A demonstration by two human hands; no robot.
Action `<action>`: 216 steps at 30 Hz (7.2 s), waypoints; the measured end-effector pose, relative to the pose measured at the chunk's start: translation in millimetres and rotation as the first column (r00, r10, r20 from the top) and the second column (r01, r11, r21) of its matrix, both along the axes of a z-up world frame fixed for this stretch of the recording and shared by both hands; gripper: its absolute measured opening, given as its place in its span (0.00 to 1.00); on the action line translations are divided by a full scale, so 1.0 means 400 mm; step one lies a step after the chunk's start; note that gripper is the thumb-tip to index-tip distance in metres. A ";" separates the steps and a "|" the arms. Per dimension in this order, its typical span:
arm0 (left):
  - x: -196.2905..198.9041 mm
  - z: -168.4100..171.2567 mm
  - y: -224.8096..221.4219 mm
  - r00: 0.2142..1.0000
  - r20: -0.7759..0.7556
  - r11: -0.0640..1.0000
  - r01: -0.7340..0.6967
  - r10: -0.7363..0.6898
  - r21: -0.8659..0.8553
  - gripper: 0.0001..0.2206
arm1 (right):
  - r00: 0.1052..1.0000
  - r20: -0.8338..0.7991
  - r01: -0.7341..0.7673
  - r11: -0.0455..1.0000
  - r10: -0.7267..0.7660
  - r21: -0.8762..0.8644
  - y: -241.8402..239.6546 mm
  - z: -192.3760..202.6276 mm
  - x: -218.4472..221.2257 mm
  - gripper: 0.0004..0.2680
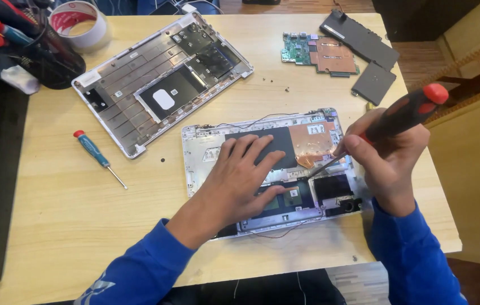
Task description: Disassembling a laptop to remove the battery and motherboard, including cleaning internal components with a brush.
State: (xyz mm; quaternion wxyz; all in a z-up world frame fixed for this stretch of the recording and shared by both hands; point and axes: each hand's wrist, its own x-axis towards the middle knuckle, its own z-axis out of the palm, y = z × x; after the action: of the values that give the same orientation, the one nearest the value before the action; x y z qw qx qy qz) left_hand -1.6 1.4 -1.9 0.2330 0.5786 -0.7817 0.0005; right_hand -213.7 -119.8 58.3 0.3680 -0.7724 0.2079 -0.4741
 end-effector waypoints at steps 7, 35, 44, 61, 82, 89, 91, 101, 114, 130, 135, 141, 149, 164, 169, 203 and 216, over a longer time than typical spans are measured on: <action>0.002 -0.002 -0.005 1.000 0.013 0.999 -0.003 0.002 0.033 0.25 | 1.000 0.015 -0.020 1.000 0.020 0.009 -0.010 -0.017 -0.001 0.06; -0.124 -0.023 -0.103 0.916 -0.372 0.942 0.021 -0.152 -0.334 0.05 | 0.995 0.057 -0.081 0.995 0.084 -0.056 -0.026 -0.062 0.015 0.09; -0.116 0.019 -0.097 0.798 -0.560 0.973 0.148 -0.223 -0.177 0.05 | 0.928 0.247 -0.324 0.930 0.278 0.172 0.003 0.009 0.010 0.16; -0.113 0.034 -0.078 0.768 -0.607 0.977 0.199 -0.203 -0.076 0.06 | 0.890 0.132 -0.456 0.830 0.437 0.322 0.002 0.057 -0.011 0.13; -0.116 0.049 -0.071 0.837 -0.497 0.973 0.179 -0.228 -0.145 0.05 | 0.981 0.048 -0.195 0.965 0.189 0.175 -0.039 -0.019 -0.007 0.12; -0.130 -0.015 -0.084 0.852 -0.480 0.977 0.202 -0.210 -0.069 0.06 | 0.880 0.154 -0.470 0.869 0.449 0.156 -0.030 -0.005 -0.016 0.18; -0.124 0.009 -0.081 0.825 -0.532 0.978 0.209 -0.191 -0.028 0.08 | 0.728 0.431 -0.666 0.697 0.533 0.264 -0.023 0.033 -0.019 0.32; -0.084 0.012 -0.075 0.780 -0.549 0.914 0.400 -0.300 0.069 0.04 | 0.366 -0.192 -0.758 0.411 0.911 0.507 0.024 0.310 0.068 0.06; -0.132 0.050 -0.065 0.833 -0.437 0.908 0.168 -0.339 -0.384 0.07 | 0.926 0.374 -0.209 0.895 0.052 0.393 0.115 0.175 0.133 0.06; -0.098 0.004 -0.090 0.818 -0.455 0.936 0.323 -0.351 -0.141 0.07 | 0.889 0.411 -0.382 0.821 0.202 0.424 0.090 0.126 0.077 0.07; -0.112 0.032 -0.075 0.881 -0.344 0.931 0.233 -0.325 -0.281 0.06 | 0.788 0.498 0.162 0.903 -0.361 0.397 0.165 0.114 0.135 0.05; -0.027 0.060 -0.081 0.952 -0.151 0.936 0.219 -0.268 -0.277 0.06 | 0.810 0.379 0.355 0.889 -0.447 0.288 0.207 0.026 0.112 0.04; 0.237 0.205 0.039 0.970 -0.186 0.969 -0.186 0.154 -0.164 0.04 | 0.848 -0.009 0.529 0.848 -0.530 -0.035 0.231 -0.043 0.056 0.13; 0.282 0.227 0.110 0.813 0.103 0.643 -0.524 0.573 0.558 0.07 | 0.790 0.228 0.403 0.762 -0.570 0.507 0.237 -0.058 0.063 0.12; 0.278 0.211 0.101 0.815 0.183 0.622 -0.546 0.550 0.560 0.11 | 0.846 0.190 0.375 0.810 -0.498 0.451 0.229 -0.058 0.057 0.11; 0.114 0.041 0.054 0.943 -0.316 0.988 0.061 -0.103 -0.140 0.04 | 0.984 0.117 -0.177 0.717 0.133 0.674 0.001 0.002 0.135 0.13; 0.068 0.006 0.055 0.993 -0.026 0.973 0.105 -0.113 -0.207 0.10 | 0.999 0.034 0.017 0.882 -0.037 0.470 0.010 -0.032 0.103 0.11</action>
State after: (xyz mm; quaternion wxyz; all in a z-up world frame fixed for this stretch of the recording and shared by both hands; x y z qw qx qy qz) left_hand 25.5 23.2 0.3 0.3059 0.5075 -0.8035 0.0576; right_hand -172.6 -116.0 45.6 0.5416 -0.6472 0.3195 -0.4309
